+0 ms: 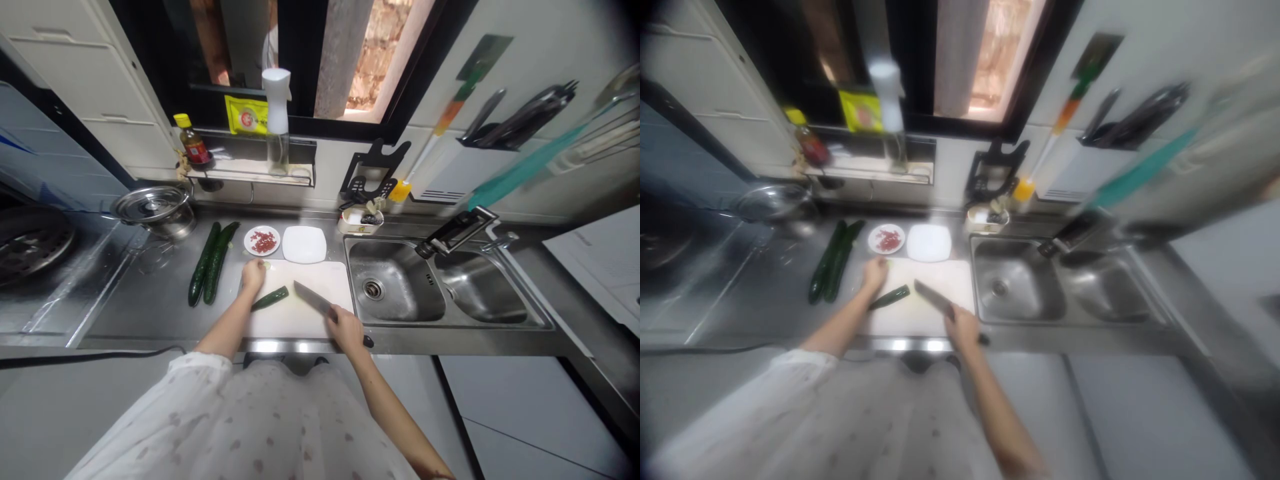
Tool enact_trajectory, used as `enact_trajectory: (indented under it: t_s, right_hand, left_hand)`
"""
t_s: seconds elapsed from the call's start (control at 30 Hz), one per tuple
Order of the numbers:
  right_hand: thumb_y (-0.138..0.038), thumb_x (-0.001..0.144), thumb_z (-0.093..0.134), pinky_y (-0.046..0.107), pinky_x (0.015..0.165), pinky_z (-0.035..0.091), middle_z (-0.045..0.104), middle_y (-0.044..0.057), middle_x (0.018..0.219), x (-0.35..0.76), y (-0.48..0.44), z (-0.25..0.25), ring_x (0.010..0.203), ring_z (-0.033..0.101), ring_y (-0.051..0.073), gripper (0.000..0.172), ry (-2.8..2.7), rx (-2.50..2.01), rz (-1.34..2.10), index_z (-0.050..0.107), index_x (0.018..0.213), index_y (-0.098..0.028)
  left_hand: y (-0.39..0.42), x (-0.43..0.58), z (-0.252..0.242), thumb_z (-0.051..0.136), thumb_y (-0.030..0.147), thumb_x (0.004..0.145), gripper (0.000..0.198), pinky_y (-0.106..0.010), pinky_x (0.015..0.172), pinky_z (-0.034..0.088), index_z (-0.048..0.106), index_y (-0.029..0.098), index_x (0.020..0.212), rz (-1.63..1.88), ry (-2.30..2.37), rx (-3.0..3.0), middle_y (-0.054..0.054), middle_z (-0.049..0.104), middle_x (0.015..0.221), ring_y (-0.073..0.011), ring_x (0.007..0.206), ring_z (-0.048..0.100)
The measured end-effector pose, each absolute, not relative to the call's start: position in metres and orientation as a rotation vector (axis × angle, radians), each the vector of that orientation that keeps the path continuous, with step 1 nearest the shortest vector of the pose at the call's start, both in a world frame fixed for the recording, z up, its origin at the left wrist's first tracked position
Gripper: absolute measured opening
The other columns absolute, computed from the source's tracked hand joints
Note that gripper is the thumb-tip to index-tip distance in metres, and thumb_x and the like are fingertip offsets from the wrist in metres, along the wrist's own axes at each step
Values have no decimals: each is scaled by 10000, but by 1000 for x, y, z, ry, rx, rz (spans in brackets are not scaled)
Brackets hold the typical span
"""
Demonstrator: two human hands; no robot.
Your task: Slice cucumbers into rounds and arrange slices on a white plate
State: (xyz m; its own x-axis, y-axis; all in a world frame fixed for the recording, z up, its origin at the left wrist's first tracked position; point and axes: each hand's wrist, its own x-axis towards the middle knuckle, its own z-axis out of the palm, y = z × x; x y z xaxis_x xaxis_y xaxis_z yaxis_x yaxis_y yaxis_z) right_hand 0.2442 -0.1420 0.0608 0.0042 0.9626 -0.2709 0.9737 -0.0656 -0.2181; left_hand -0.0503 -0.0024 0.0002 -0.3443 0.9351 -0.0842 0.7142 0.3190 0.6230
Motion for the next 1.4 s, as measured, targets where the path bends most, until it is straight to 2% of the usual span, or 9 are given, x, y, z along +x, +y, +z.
enact_trajectory:
  t_s: [0.33, 0.47, 0.67, 0.77, 1.0, 1.4]
  right_hand:
    - [-323, 878, 504, 247, 806, 406, 698, 58, 1067, 244, -142, 61, 999, 618, 188, 390, 2143, 2233, -556, 596, 1246, -234]
    - [-329, 878, 506, 240, 802, 402, 701, 56, 1058, 243, -142, 61, 997, 618, 185, 380, 2160, 2252, -559, 605, 1233, -236]
    - [-353, 905, 476, 230, 736, 375, 714, 39, 1003, 239, -142, 64, 931, 632, 176, 304, 2161, 2276, -578, 638, 1145, -259]
    - [-343, 933, 433, 233, 685, 345, 721, 31, 932, 234, -142, 66, 872, 639, 171, 283, 2123, 2268, -602, 643, 1104, -262]
    - [-341, 984, 340, 234, 639, 303, 716, 53, 928, 213, -132, 75, 844, 631, 161, 323, 2101, 2203, -668, 624, 1071, -214]
    - [-316, 987, 319, 236, 670, 337, 705, 69, 959, 179, -122, 89, 874, 632, 170, 310, 2200, 1996, -719, 594, 1067, -199]
  left_hand:
    - [-8, -51, 1, 559, 199, 790, 301, -300, 907, 442, 708, 161, 1049, 729, 2131, 1421, -117, 719, 1026, -236, 997, 633]
    - [-20, -53, 0, 531, 222, 814, 289, -303, 863, 459, 702, 171, 1041, 835, 2108, 1414, -102, 716, 1022, -225, 939, 641]
    - [-58, -48, 1, 561, 278, 822, 228, -301, 796, 487, 707, 179, 966, 922, 1964, 1498, -62, 715, 914, -203, 828, 648]
    - [-80, -44, 5, 562, 299, 844, 215, -308, 805, 490, 706, 182, 954, 984, 1849, 1629, -62, 705, 934, -199, 848, 641]
    - [-107, -39, 11, 530, 310, 894, 199, -322, 846, 475, 698, 214, 938, 973, 1719, 1920, -54, 670, 954, -196, 925, 607]
    - [-108, -30, 8, 532, 313, 899, 223, -325, 829, 461, 660, 229, 1062, 840, 1643, 2108, -56, 641, 974, -199, 926, 576]
